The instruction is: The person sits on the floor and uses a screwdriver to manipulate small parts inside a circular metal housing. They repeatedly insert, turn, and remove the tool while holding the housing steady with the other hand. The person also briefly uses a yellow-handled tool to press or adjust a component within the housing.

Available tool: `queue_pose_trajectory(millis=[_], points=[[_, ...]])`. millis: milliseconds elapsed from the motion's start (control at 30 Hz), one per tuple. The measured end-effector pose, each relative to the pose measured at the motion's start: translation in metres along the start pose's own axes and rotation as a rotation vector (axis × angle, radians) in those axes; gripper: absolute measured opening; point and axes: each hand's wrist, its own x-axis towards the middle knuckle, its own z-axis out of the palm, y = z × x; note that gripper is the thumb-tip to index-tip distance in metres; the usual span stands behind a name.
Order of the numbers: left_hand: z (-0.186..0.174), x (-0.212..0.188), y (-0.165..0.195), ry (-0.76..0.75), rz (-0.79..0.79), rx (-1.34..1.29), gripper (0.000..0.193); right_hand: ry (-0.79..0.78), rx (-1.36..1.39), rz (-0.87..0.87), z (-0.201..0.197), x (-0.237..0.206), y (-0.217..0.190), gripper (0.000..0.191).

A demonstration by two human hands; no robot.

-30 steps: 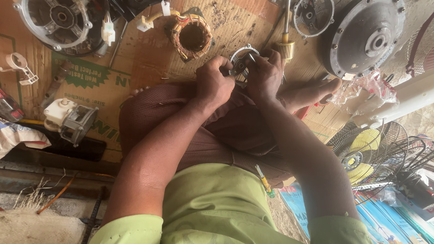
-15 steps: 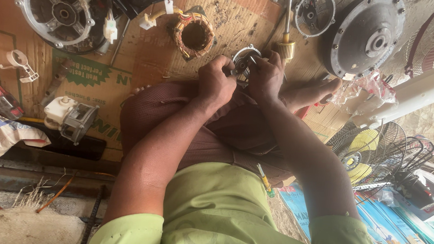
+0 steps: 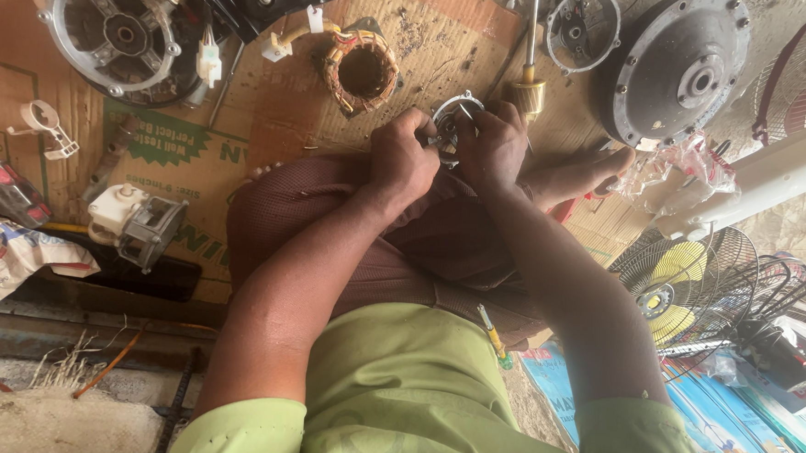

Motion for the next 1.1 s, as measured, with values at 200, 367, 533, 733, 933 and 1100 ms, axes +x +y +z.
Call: queue_pose_trajectory(millis=[200,367,533,733,933,1100], points=[[0.000,0.000,-0.002,0.046,0.026,-0.012,0.015,0.073,-0.041,-0.037,0.000,-0.003,-0.007,0.018],[0.000,-0.002,-0.003,0.070,0.056,-0.029,0.016,0.061,-0.089,-0.063,0.004,-0.005,-0.005,0.014],[-0.002,0.000,-0.003,0.097,0.001,0.020,0.021,-0.002,0.142,-0.045,-0.011,-0.008,0.024,0.024],[0.000,0.001,-0.008,0.058,-0.110,-0.060,0.033,-0.449,0.231,0.338,-0.052,-0.020,0.068,0.045],[-0.001,-0.002,-0.012,0.095,0.085,-0.050,0.022,-0.269,0.130,0.098,-0.040,-0.033,0.073,0.026],[-0.002,-0.003,-0.010,0.110,0.090,-0.065,0.028,-0.223,0.209,0.137,-0.027,-0.043,0.073,0.021]])
